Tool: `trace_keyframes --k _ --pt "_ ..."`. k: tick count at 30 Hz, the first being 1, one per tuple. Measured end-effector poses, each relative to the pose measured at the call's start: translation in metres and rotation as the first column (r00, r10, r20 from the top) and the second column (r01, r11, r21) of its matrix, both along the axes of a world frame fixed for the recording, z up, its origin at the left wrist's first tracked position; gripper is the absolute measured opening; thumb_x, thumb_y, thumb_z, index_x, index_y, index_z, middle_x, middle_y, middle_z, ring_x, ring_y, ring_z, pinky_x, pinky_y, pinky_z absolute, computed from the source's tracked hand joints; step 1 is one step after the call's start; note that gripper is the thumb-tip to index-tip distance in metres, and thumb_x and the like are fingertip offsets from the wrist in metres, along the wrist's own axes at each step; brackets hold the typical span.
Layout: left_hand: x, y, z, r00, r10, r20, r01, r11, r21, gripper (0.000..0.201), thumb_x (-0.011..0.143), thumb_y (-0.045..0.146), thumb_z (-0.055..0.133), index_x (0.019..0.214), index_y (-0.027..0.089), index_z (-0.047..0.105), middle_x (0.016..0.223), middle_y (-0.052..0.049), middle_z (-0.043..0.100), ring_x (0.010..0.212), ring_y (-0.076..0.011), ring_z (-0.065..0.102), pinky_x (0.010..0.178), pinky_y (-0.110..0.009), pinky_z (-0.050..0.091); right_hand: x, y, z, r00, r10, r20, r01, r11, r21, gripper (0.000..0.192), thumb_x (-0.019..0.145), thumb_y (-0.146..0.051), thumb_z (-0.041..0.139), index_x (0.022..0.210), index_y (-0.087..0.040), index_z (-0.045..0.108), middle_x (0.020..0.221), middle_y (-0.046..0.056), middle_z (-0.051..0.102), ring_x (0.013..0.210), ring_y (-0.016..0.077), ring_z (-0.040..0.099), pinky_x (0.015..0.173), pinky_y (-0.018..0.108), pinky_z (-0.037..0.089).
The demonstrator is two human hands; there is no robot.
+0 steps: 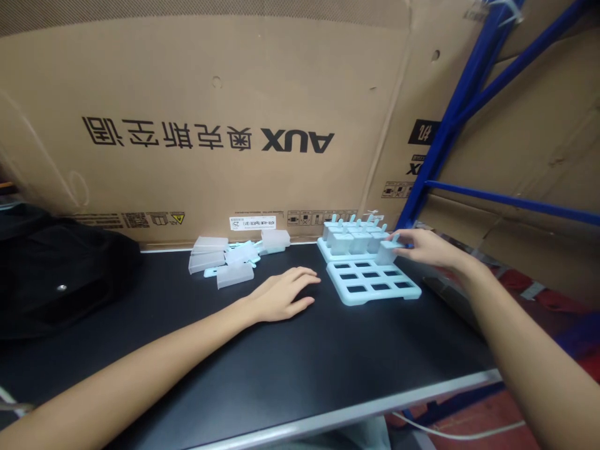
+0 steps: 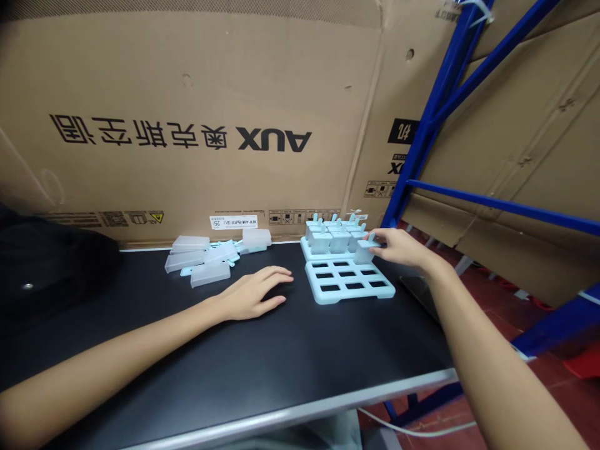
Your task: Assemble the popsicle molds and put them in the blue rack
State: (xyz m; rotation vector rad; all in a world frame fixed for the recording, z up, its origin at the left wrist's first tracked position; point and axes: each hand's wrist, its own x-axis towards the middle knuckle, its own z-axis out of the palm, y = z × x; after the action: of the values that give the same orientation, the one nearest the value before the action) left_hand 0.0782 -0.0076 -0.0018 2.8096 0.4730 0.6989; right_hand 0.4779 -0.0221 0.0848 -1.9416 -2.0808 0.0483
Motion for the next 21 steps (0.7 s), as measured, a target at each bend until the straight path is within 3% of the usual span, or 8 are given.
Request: trace_keyframes --k 6,11,21 --pt "0.049 -0.001 -0.002 0.998 -0.049 -0.046 0.050 0.999 0.008 0.042 0.098 0.046 0.049 0.135 0.027 0.052 0.148 -0.007 0.047 0.128 -0.0261 0.052 0.101 -0.042 0.051 -0.016 -0.005 -0.041 0.994 -0.081 -0.073 0.084 0.995 0.044 0.065 0.080 -0.059 0.054 0.127 -0.014 0.045 0.122 0.019 0.063 0.106 0.0325 0.064 0.089 0.042 0.051" --pt "0.058 -0.001 -0.006 0.996 -0.028 -0.087 0.028 1.000 0.004 0.041 0.099 0.048 0.045 0.136 0.030 0.052 0.148 -0.002 0.049 0.129 -0.0234 0.052 0.103 -0.040 0.050 -0.025 -0.004 -0.074 0.980 -0.176 -0.090 0.189 0.968 0.166 0.072 0.080 -0.057 0.055 0.131 -0.011 0.033 0.122 0.026 0.059 0.110 0.0387 0.061 0.089 0.046 0.049" --pt "0.054 -0.004 -0.008 0.992 0.001 -0.127 0.001 1.000 0.013 0.046 0.102 0.047 0.037 0.144 0.032 0.044 0.156 0.001 0.039 0.133 -0.0250 0.050 0.108 -0.043 0.047 -0.025 -0.001 -0.081 0.980 -0.154 -0.122 0.180 0.953 0.244 0.079 0.081 -0.052 0.053 0.142 -0.011 0.024 0.132 0.024 0.052 0.121 0.0367 0.056 0.099 0.046 0.046"
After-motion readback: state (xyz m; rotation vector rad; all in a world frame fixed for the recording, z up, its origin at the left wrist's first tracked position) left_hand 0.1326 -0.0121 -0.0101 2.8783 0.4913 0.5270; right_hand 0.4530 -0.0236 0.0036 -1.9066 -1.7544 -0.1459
